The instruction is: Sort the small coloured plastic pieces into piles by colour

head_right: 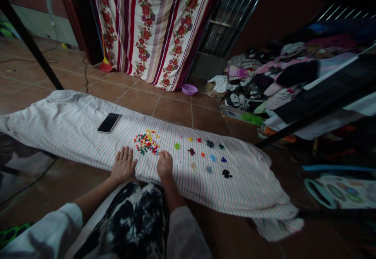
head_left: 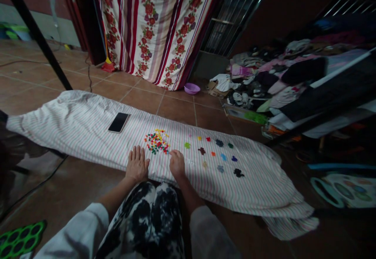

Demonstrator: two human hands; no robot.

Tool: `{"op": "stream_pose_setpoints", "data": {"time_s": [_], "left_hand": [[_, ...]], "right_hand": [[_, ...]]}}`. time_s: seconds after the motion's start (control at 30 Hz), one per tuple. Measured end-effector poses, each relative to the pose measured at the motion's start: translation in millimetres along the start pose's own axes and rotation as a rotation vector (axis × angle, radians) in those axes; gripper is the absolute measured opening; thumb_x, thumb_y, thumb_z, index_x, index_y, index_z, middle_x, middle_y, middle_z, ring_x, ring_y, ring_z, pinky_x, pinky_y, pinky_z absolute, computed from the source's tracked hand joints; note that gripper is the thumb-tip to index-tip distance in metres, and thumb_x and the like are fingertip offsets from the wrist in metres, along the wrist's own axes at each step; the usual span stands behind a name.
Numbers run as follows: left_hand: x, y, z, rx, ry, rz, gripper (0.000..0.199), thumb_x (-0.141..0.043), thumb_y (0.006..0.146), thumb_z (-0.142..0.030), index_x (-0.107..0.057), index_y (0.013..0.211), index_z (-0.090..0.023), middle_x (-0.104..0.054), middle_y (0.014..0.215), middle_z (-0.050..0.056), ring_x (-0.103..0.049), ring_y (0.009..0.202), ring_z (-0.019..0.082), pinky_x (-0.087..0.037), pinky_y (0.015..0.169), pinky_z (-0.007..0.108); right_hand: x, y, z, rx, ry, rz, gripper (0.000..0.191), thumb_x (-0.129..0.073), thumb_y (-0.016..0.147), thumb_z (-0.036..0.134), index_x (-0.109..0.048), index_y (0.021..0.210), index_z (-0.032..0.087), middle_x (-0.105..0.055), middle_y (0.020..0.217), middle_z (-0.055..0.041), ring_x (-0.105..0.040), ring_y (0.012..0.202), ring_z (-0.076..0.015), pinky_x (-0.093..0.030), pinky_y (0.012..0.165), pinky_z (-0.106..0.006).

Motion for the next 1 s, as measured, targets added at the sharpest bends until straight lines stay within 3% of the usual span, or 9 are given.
{"op": "stream_pose_setpoints", "data": {"time_s": [0.23, 0.47, 0.73, 1.0], "left_hand": [[1.5, -3.9, -10.3, 0.042, 0.005, 0.031, 0.071, -0.034, 0.093, -0.051, -0.042, 0.142, 0.0, -0.032, 0.151, 0.028, -0.023, 0.145, 0.042, -0.02, 0.115, 0.06], [-9.2, 11.9, -21.1, 0.038, -0.026, 0.077, 0.077, -0.028, 0.093, -0.053, -0.033, 0.145, 0.004, -0.028, 0.154, 0.026, -0.02, 0.147, 0.036, -0.017, 0.119, 0.052], [-20.5, 37.0, -36.9, -0.003, -0.076, 0.01, 0.072, -0.031, 0.094, -0.05, -0.031, 0.148, -0.002, -0.028, 0.156, 0.022, -0.02, 0.148, 0.032, -0.019, 0.119, 0.053], [-12.8, 63.0, -52.4, -0.122, -0.114, -0.029, 0.065, -0.031, 0.095, -0.05, -0.035, 0.148, -0.012, -0.024, 0.158, 0.018, -0.016, 0.149, 0.032, -0.016, 0.119, 0.055]], "right_hand": [[1.2, -3.6, 7.3, -0.024, -0.067, 0.008, 0.036, -0.041, 0.087, 0.004, -0.068, 0.11, 0.013, -0.06, 0.115, -0.0128, -0.05, 0.108, -0.0233, -0.042, 0.099, -0.036], [3.6, -3.8, 9.9, -0.027, -0.104, -0.011, 0.036, -0.042, 0.086, 0.005, -0.067, 0.11, 0.014, -0.059, 0.117, -0.0127, -0.048, 0.11, -0.0244, -0.039, 0.101, -0.039], [6.0, -4.8, 10.5, -0.021, -0.061, -0.031, 0.034, -0.043, 0.085, 0.005, -0.065, 0.109, 0.015, -0.06, 0.113, -0.0102, -0.048, 0.108, -0.0231, -0.039, 0.1, -0.038], [9.3, -2.8, 11.8, -0.03, -0.048, -0.03, 0.035, -0.042, 0.085, 0.005, -0.065, 0.109, 0.015, -0.062, 0.111, -0.0109, -0.049, 0.106, -0.0238, -0.042, 0.097, -0.039]]}}
Point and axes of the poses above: each hand's wrist, its own y-axis towards the middle knuckle, its own x-axis out of the back of the hand, z = x × y, the point moved 7 cm from there along y, towards the middle knuckle
